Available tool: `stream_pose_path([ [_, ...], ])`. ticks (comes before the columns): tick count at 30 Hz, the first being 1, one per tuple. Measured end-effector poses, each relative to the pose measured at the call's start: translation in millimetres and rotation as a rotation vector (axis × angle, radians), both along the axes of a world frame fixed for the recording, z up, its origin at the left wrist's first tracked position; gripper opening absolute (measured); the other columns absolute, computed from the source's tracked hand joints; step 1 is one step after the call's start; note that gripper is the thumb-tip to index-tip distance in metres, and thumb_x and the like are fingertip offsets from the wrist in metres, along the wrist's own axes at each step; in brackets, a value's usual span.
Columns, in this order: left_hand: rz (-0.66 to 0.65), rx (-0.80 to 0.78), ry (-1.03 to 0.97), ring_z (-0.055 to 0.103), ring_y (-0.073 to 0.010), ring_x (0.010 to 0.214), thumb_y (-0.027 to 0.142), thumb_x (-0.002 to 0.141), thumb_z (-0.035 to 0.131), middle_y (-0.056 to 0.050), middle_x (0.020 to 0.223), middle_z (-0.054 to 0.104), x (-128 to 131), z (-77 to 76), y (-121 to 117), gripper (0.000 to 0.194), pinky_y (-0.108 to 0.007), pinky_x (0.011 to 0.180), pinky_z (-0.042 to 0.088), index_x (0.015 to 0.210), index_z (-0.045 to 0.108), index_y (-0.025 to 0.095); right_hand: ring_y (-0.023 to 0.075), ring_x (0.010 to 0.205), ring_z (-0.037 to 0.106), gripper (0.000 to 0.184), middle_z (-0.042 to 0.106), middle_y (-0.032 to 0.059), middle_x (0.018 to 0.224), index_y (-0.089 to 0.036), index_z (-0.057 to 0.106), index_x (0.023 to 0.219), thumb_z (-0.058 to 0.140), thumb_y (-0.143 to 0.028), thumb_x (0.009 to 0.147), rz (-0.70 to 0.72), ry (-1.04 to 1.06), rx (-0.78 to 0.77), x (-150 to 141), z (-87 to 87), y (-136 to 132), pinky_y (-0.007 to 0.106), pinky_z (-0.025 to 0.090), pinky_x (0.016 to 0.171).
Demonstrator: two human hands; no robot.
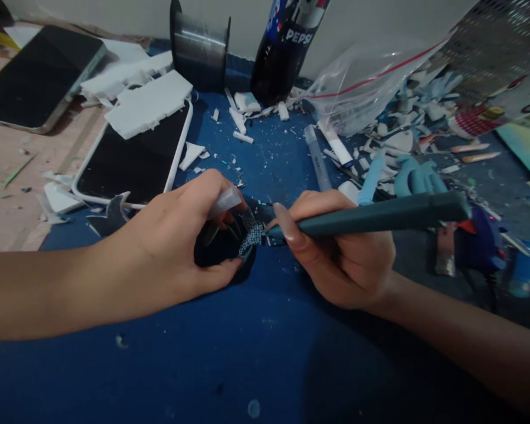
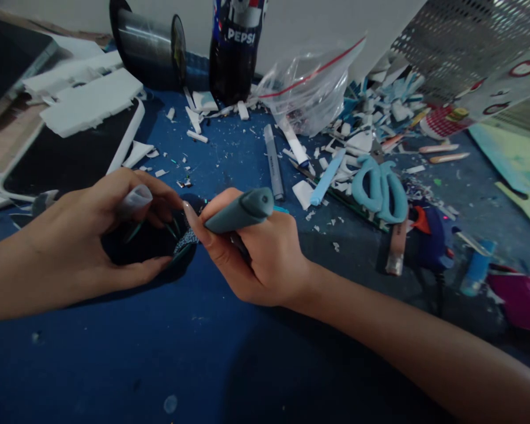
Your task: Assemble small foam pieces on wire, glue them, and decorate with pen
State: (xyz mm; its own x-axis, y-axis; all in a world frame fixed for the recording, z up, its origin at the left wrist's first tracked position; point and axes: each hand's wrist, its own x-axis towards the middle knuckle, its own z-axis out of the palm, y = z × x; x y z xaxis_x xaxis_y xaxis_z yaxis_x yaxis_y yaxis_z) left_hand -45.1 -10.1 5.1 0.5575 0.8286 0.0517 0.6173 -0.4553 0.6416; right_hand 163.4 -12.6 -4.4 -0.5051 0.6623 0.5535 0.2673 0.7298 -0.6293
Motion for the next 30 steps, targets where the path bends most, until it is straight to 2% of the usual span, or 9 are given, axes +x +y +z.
stream_pose_path([
  [8, -0.006, 0.019, -0.037, 0.063, -0.0141, 0.068, 0.026, 0.075, 0.062, -0.001, 0.083, 0.062, -1.6, -6.0, 1.7, 0.032, -0.021, 0.045, 0.044, 0.103, 0.046, 0.022, 0.0088, 0.047, 0.045, 0.02, 0.048, -0.0019, 0.068, -0.021, 0.051, 0.085, 0.053, -0.001, 0.082, 0.006, 0.009, -0.012, -0.4, -0.4, -0.7, 0.028, 0.042, 0.047],
  [17, -0.002, 0.022, -0.022, 0.065, -0.0156, 0.074, 0.028, 0.075, 0.063, -0.004, 0.093, 0.064, -2.1, -4.1, 1.7, 0.035, -0.02, 0.043, 0.043, 0.105, 0.046, 0.021, 0.0108, 0.056, 0.052, 0.021, 0.052, 0.0007, 0.073, -0.02, 0.05, 0.079, 0.054, 0.001, 0.082, 0.038, 0.031, 0.001, -0.3, -2.9, -0.9, 0.029, 0.045, 0.05],
  [24, 0.006, -0.002, -0.021, 0.065, -0.0165, 0.075, 0.029, 0.075, 0.062, -0.003, 0.091, 0.064, -1.7, -4.7, 1.8, 0.036, -0.021, 0.047, 0.045, 0.106, 0.046, 0.023, 0.0082, 0.055, 0.05, 0.024, 0.049, -0.0014, 0.069, -0.02, 0.046, 0.07, 0.052, -0.001, 0.084, 0.047, -0.011, -0.028, -0.1, 0.7, -1.1, 0.027, 0.046, 0.052],
  [30, -0.002, 0.01, -0.026, 0.065, -0.0153, 0.074, 0.028, 0.074, 0.064, -0.003, 0.091, 0.064, -1.4, -4.6, 1.6, 0.036, -0.02, 0.045, 0.045, 0.105, 0.047, 0.021, 0.0075, 0.05, 0.049, 0.021, 0.05, -0.0024, 0.069, -0.021, 0.047, 0.076, 0.053, -0.002, 0.084, 0.059, -0.021, -0.024, 0.4, 2.3, -0.9, 0.026, 0.047, 0.053],
])
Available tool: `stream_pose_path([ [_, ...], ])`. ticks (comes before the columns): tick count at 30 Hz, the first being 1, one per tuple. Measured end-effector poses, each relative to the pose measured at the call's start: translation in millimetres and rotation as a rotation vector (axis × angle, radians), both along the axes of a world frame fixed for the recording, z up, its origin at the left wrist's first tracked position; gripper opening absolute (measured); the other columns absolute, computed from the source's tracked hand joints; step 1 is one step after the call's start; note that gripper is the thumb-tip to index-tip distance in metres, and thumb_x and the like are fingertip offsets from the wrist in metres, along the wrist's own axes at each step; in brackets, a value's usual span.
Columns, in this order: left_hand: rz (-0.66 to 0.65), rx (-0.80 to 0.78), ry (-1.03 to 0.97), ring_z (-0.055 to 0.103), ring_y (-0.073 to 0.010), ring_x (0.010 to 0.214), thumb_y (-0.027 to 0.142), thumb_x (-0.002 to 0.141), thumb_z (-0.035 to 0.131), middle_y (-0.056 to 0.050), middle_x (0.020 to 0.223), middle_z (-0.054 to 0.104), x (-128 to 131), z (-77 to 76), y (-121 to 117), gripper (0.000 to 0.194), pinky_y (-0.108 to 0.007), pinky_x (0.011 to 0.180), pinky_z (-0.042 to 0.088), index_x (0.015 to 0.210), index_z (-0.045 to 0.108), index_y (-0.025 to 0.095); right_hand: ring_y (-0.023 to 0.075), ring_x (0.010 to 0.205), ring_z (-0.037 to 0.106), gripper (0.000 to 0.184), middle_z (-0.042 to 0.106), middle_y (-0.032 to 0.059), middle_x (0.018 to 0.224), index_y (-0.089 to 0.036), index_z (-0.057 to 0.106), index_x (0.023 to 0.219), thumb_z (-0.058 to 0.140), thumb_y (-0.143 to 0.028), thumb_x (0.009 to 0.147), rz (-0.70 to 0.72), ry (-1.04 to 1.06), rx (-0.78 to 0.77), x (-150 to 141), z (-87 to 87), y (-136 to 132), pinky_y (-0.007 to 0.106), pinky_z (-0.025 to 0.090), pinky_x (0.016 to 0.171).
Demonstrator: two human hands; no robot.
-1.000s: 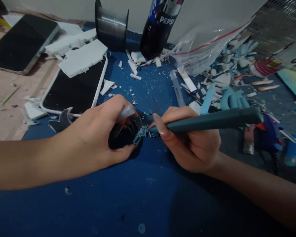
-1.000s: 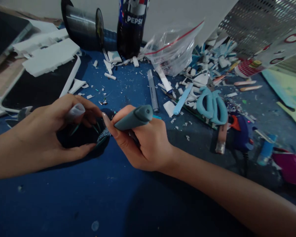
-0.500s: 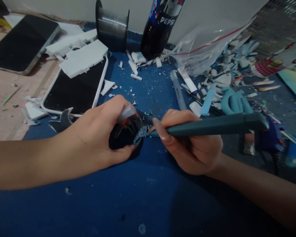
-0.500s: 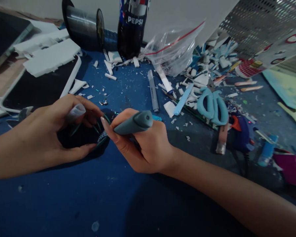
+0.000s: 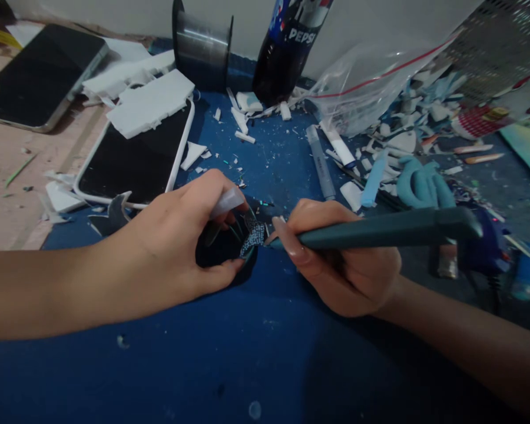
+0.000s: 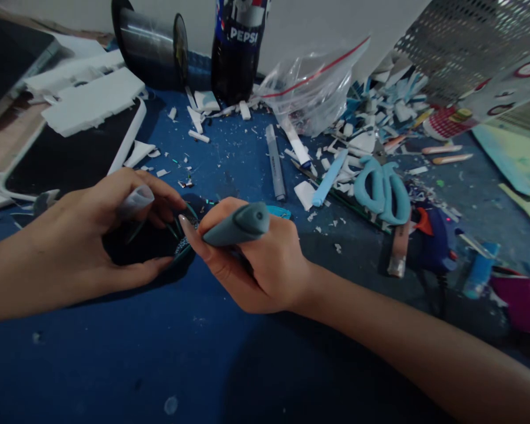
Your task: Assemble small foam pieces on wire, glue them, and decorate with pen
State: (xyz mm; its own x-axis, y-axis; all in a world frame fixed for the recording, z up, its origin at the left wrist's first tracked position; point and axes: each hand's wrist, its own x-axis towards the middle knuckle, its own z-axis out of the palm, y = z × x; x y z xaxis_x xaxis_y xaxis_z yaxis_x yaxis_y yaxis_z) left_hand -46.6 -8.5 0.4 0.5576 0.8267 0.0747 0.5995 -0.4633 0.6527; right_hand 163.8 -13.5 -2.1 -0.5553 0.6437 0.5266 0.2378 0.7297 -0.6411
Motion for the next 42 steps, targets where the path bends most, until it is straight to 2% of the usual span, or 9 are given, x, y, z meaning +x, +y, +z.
stream_pose_path([
  [3, 0.011, -0.003, -0.008, 0.064, -0.0154, 0.074, 0.028, 0.074, 0.064, -0.003, 0.09, 0.063, 0.2, 0.1, -0.5, 0.034, -0.02, 0.046, 0.045, 0.104, 0.047, 0.022, 0.008, 0.051, 0.051, 0.019, 0.052, -0.0013, 0.071, -0.019, 0.048, 0.08, 0.053, -0.001, 0.083, 0.01, 0.021, 0.017, 0.2, -1.5, 0.0, 0.026, 0.046, 0.052],
  [8, 0.007, 0.006, 0.017, 0.063, -0.0143, 0.069, 0.025, 0.076, 0.061, -0.002, 0.084, 0.062, 0.2, 0.8, -1.4, 0.035, -0.021, 0.044, 0.042, 0.107, 0.046, 0.021, 0.0072, 0.047, 0.044, 0.018, 0.047, -0.0028, 0.067, -0.018, 0.052, 0.087, 0.054, -0.001, 0.083, -0.039, 0.011, 0.011, -1.0, -3.8, 0.6, 0.026, 0.042, 0.048],
  [12, -0.005, 0.036, 0.014, 0.062, -0.0138, 0.068, 0.028, 0.076, 0.062, -0.005, 0.092, 0.063, 0.3, -0.4, -0.9, 0.033, -0.021, 0.044, 0.043, 0.105, 0.047, 0.021, 0.0076, 0.049, 0.045, 0.02, 0.048, -0.0029, 0.068, -0.02, 0.052, 0.089, 0.053, -0.001, 0.084, -0.022, 0.008, 0.009, -2.1, -3.7, 0.8, 0.027, 0.043, 0.049],
  [15, -0.006, 0.026, -0.002, 0.063, -0.0151, 0.071, 0.027, 0.075, 0.062, -0.003, 0.087, 0.063, 0.3, -1.2, -0.4, 0.035, -0.021, 0.045, 0.043, 0.106, 0.046, 0.022, 0.0081, 0.049, 0.045, 0.02, 0.048, -0.0037, 0.067, -0.022, 0.051, 0.089, 0.053, -0.003, 0.085, -0.03, -0.002, -0.002, -1.8, -3.5, 0.5, 0.027, 0.043, 0.05],
  [21, -0.002, 0.031, -0.006, 0.064, -0.0157, 0.073, 0.029, 0.076, 0.062, -0.005, 0.093, 0.064, -0.4, -1.2, -0.4, 0.033, -0.021, 0.044, 0.043, 0.104, 0.047, 0.022, 0.0079, 0.046, 0.042, 0.016, 0.051, -0.0026, 0.07, -0.023, 0.05, 0.088, 0.055, -0.008, 0.085, -0.057, -0.015, 0.04, 0.2, -4.7, 0.0, 0.027, 0.042, 0.048],
  [27, 0.0, 0.026, 0.004, 0.064, -0.0156, 0.074, 0.029, 0.075, 0.062, -0.004, 0.093, 0.063, 0.0, -0.8, -0.2, 0.036, -0.02, 0.044, 0.043, 0.107, 0.046, 0.02, 0.009, 0.051, 0.046, 0.017, 0.053, -0.0016, 0.075, -0.023, 0.049, 0.088, 0.055, -0.007, 0.085, -0.085, -0.006, 0.057, -0.2, -6.0, -1.5, 0.028, 0.044, 0.05],
  [35, -0.009, 0.038, 0.024, 0.065, -0.0155, 0.075, 0.03, 0.076, 0.063, -0.006, 0.099, 0.063, -0.8, -0.5, -1.1, 0.037, -0.019, 0.045, 0.045, 0.107, 0.046, 0.019, 0.0079, 0.052, 0.046, 0.018, 0.052, -0.0005, 0.075, -0.02, 0.046, 0.083, 0.053, -0.004, 0.085, -0.016, 0.005, 0.033, -0.8, -4.9, -1.4, 0.027, 0.043, 0.051],
  [42, -0.005, 0.053, 0.004, 0.063, -0.0137, 0.072, 0.031, 0.076, 0.063, -0.007, 0.103, 0.063, -0.5, -1.3, -0.3, 0.032, -0.018, 0.042, 0.043, 0.101, 0.046, 0.019, 0.0104, 0.054, 0.05, 0.019, 0.049, -0.0011, 0.07, -0.021, 0.049, 0.088, 0.049, -0.002, 0.085, 0.054, 0.039, -0.014, 0.0, -2.6, -0.9, 0.029, 0.047, 0.053],
])
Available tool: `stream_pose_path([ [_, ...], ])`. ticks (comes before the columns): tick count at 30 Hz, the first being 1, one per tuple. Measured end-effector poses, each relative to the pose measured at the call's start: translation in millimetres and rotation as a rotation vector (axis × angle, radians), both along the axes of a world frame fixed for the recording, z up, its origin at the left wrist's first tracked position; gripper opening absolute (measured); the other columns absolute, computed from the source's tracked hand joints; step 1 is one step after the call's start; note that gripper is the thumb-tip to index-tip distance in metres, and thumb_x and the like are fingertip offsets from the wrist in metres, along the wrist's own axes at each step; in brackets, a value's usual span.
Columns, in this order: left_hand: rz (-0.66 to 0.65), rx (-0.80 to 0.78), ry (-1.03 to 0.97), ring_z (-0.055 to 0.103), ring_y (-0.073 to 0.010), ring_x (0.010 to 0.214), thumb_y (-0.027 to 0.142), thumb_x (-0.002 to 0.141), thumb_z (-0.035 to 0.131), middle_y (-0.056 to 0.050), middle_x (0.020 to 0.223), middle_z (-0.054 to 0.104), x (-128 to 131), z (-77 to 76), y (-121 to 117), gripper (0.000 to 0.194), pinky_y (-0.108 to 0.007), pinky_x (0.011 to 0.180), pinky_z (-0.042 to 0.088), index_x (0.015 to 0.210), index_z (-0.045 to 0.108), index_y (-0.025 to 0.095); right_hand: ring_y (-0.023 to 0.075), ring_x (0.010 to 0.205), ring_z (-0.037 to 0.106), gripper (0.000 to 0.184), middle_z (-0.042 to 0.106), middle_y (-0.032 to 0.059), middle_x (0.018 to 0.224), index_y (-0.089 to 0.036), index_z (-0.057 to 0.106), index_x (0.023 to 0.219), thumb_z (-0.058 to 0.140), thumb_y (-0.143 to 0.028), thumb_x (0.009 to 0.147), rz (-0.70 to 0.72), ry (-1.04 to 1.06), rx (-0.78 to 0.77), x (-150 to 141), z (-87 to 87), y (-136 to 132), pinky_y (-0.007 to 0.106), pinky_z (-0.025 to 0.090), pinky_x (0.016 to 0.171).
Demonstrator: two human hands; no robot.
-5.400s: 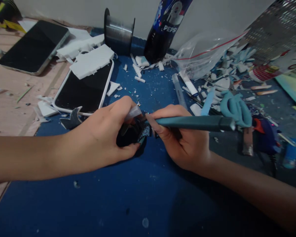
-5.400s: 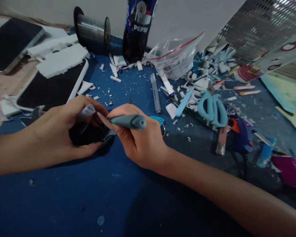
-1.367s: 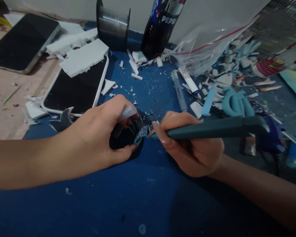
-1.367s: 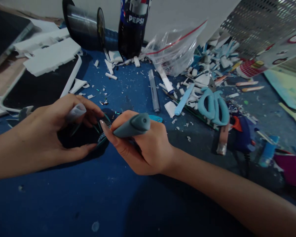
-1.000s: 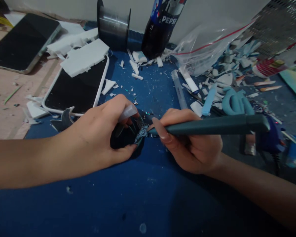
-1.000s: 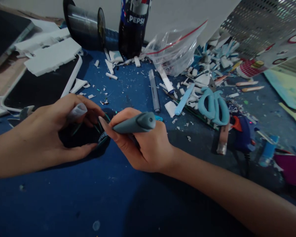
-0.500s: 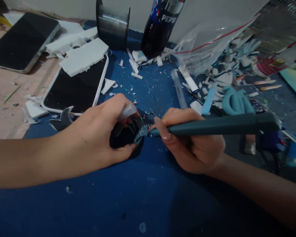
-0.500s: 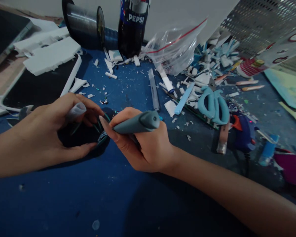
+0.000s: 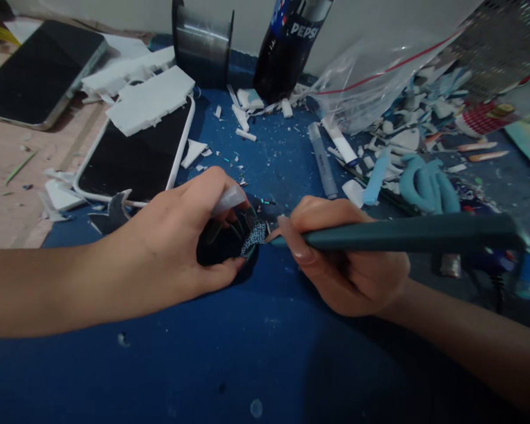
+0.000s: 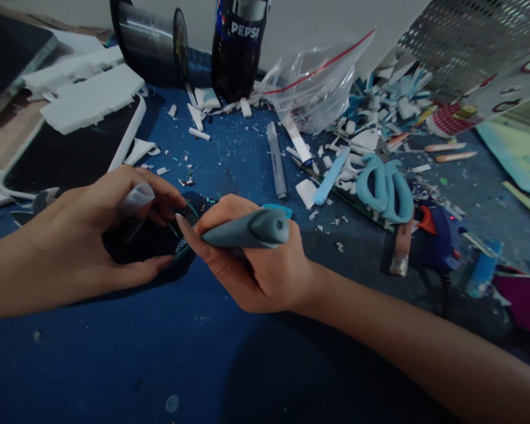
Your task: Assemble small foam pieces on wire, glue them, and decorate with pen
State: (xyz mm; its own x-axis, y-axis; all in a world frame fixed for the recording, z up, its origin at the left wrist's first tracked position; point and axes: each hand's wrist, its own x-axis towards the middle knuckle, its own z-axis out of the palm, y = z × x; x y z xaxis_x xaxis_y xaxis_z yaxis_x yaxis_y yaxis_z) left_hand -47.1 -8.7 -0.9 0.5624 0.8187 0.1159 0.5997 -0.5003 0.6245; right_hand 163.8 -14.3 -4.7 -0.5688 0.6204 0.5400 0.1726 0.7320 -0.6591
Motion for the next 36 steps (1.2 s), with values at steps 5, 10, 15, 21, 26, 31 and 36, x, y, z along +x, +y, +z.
stream_pose_path([
  [5, -0.001, -0.018, 0.014, 0.063, -0.0137, 0.072, 0.029, 0.075, 0.063, -0.005, 0.095, 0.063, -0.2, 1.0, -0.5, 0.034, -0.018, 0.042, 0.043, 0.103, 0.047, 0.019, 0.0102, 0.055, 0.049, 0.019, 0.051, 0.0008, 0.074, -0.02, 0.049, 0.088, 0.049, -0.001, 0.084, -0.01, -0.017, 0.003, 0.6, 1.5, 0.4, 0.03, 0.047, 0.054],
  [10, -0.002, 0.002, -0.002, 0.063, -0.0139, 0.073, 0.028, 0.075, 0.062, -0.005, 0.097, 0.063, 0.1, -0.1, -0.2, 0.033, -0.018, 0.042, 0.042, 0.103, 0.047, 0.019, 0.0088, 0.054, 0.048, 0.017, 0.047, -0.0014, 0.071, -0.019, 0.049, 0.088, 0.053, -0.003, 0.086, -0.053, -0.041, -0.001, -1.3, -0.2, 0.3, 0.027, 0.045, 0.052],
  [15, -0.005, 0.009, -0.002, 0.064, -0.0141, 0.075, 0.027, 0.076, 0.062, -0.005, 0.098, 0.064, 0.5, -1.1, -0.4, 0.034, -0.019, 0.044, 0.043, 0.105, 0.047, 0.018, 0.0083, 0.054, 0.047, 0.017, 0.045, -0.0025, 0.07, -0.019, 0.049, 0.089, 0.052, -0.003, 0.086, -0.042, -0.05, -0.006, -1.8, -0.3, 0.3, 0.026, 0.046, 0.053],
  [21, -0.004, 0.013, 0.0, 0.062, -0.0125, 0.071, 0.024, 0.075, 0.064, -0.005, 0.096, 0.063, 0.9, 0.1, -1.6, 0.034, -0.018, 0.042, 0.041, 0.104, 0.048, 0.016, 0.0085, 0.055, 0.049, 0.015, 0.048, -0.0009, 0.073, -0.018, 0.051, 0.089, 0.053, -0.004, 0.085, -0.063, -0.015, 0.032, 0.3, -1.6, -0.7, 0.028, 0.047, 0.053],
  [26, 0.008, 0.001, -0.01, 0.063, -0.0139, 0.071, 0.026, 0.075, 0.064, -0.002, 0.086, 0.063, 1.0, -0.6, -1.2, 0.036, -0.017, 0.041, 0.04, 0.106, 0.048, 0.017, 0.0083, 0.051, 0.049, 0.017, 0.053, -0.0017, 0.07, -0.022, 0.054, 0.087, 0.052, -0.005, 0.087, -0.245, -0.009, 0.043, 0.3, -0.3, -0.9, 0.029, 0.049, 0.054],
  [31, 0.01, -0.003, -0.021, 0.062, -0.0132, 0.068, 0.026, 0.073, 0.065, -0.001, 0.085, 0.062, 1.4, -1.8, -0.8, 0.037, -0.017, 0.041, 0.039, 0.105, 0.048, 0.019, 0.0091, 0.051, 0.049, 0.021, 0.054, -0.0017, 0.068, -0.022, 0.053, 0.092, 0.051, -0.002, 0.085, -0.15, -0.046, -0.009, -0.3, 0.6, 1.4, 0.027, 0.045, 0.05],
  [36, 0.007, -0.071, 0.036, 0.063, -0.0143, 0.075, 0.022, 0.079, 0.059, -0.004, 0.091, 0.063, 2.8, 4.9, -0.5, 0.029, -0.017, 0.045, 0.042, 0.104, 0.046, 0.017, 0.0097, 0.055, 0.053, 0.023, 0.057, 0.0002, 0.074, -0.021, 0.053, 0.093, 0.052, 0.0, 0.083, -0.14, -0.062, 0.032, 0.7, -0.2, 2.0, 0.026, 0.047, 0.051],
])
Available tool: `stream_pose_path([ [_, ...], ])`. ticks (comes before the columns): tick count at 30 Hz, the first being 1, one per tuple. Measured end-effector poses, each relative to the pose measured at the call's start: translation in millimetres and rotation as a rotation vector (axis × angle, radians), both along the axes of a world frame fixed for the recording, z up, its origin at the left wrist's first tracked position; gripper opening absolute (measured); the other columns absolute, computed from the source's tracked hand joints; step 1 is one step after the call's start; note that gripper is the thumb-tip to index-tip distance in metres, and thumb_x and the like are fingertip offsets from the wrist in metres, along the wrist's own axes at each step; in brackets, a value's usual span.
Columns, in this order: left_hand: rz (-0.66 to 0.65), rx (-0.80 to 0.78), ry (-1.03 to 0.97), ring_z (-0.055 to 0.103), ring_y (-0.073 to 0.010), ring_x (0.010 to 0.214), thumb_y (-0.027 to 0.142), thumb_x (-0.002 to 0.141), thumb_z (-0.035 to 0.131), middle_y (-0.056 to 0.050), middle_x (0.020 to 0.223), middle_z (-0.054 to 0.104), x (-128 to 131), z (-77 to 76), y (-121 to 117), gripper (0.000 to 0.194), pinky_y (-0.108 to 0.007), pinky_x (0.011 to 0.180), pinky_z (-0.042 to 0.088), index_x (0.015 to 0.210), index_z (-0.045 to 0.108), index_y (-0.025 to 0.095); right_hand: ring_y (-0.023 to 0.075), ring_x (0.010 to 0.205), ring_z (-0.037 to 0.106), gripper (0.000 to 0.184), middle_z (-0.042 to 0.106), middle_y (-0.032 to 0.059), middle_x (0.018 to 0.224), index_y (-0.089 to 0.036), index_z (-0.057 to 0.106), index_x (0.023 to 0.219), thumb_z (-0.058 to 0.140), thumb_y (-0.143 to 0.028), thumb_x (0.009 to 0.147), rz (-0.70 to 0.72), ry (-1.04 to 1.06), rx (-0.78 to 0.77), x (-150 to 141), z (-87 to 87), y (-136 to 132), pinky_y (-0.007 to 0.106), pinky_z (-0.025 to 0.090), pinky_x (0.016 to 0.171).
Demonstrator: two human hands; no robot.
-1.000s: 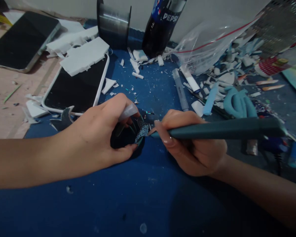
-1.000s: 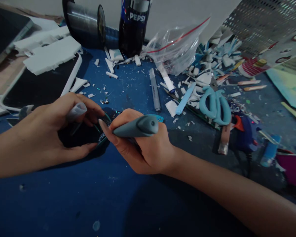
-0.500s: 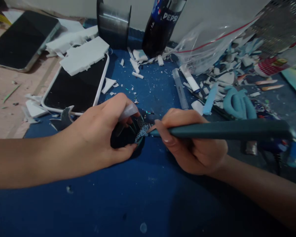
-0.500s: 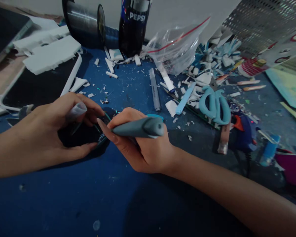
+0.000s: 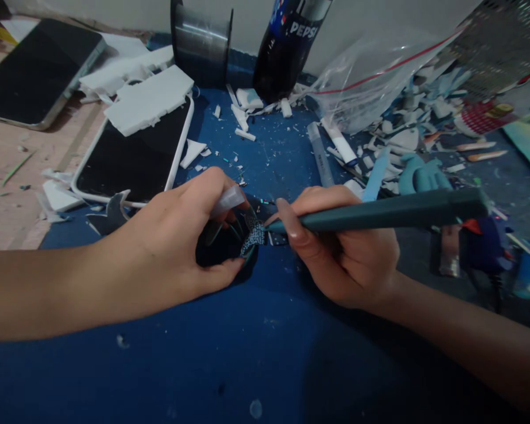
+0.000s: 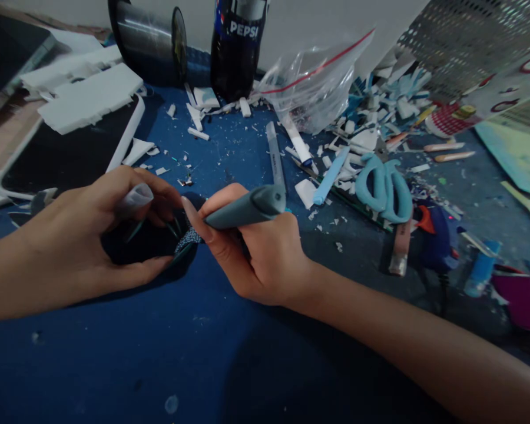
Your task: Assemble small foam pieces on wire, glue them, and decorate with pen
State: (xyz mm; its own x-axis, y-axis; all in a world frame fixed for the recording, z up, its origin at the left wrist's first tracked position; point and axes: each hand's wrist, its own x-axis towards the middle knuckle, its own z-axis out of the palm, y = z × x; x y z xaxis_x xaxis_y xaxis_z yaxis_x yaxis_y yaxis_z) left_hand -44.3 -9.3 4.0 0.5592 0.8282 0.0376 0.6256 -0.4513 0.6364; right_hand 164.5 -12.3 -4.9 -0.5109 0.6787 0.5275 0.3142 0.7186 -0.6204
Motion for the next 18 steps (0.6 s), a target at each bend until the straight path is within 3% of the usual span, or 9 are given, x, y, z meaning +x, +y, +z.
stream_pose_path([
  [8, 0.004, 0.002, -0.001, 0.063, -0.0142, 0.073, 0.022, 0.079, 0.058, -0.004, 0.088, 0.062, 0.0, 2.2, -0.5, 0.027, -0.02, 0.047, 0.043, 0.103, 0.046, 0.017, 0.0086, 0.047, 0.045, 0.021, 0.056, -0.0004, 0.072, -0.021, 0.053, 0.091, 0.052, -0.002, 0.083, -0.025, 0.027, -0.015, 0.3, 0.4, -2.1, 0.029, 0.043, 0.047],
  [13, -0.002, -0.029, 0.023, 0.063, -0.0153, 0.075, 0.024, 0.08, 0.058, -0.005, 0.091, 0.062, 0.7, 3.3, -0.7, 0.03, -0.02, 0.049, 0.044, 0.106, 0.045, 0.017, 0.0096, 0.054, 0.051, 0.02, 0.057, 0.0004, 0.074, -0.02, 0.054, 0.092, 0.053, -0.002, 0.084, -0.028, -0.016, 0.006, 0.3, -0.1, -0.7, 0.027, 0.046, 0.051],
  [18, 0.01, -0.01, 0.022, 0.062, -0.0136, 0.075, 0.022, 0.081, 0.057, -0.006, 0.097, 0.063, 0.3, 2.3, -0.1, 0.026, -0.02, 0.05, 0.043, 0.104, 0.045, 0.017, 0.0073, 0.047, 0.045, 0.022, 0.056, -0.0008, 0.071, -0.02, 0.053, 0.092, 0.051, 0.0, 0.084, 0.006, 0.035, 0.003, -0.2, 0.5, 0.9, 0.027, 0.044, 0.048],
])
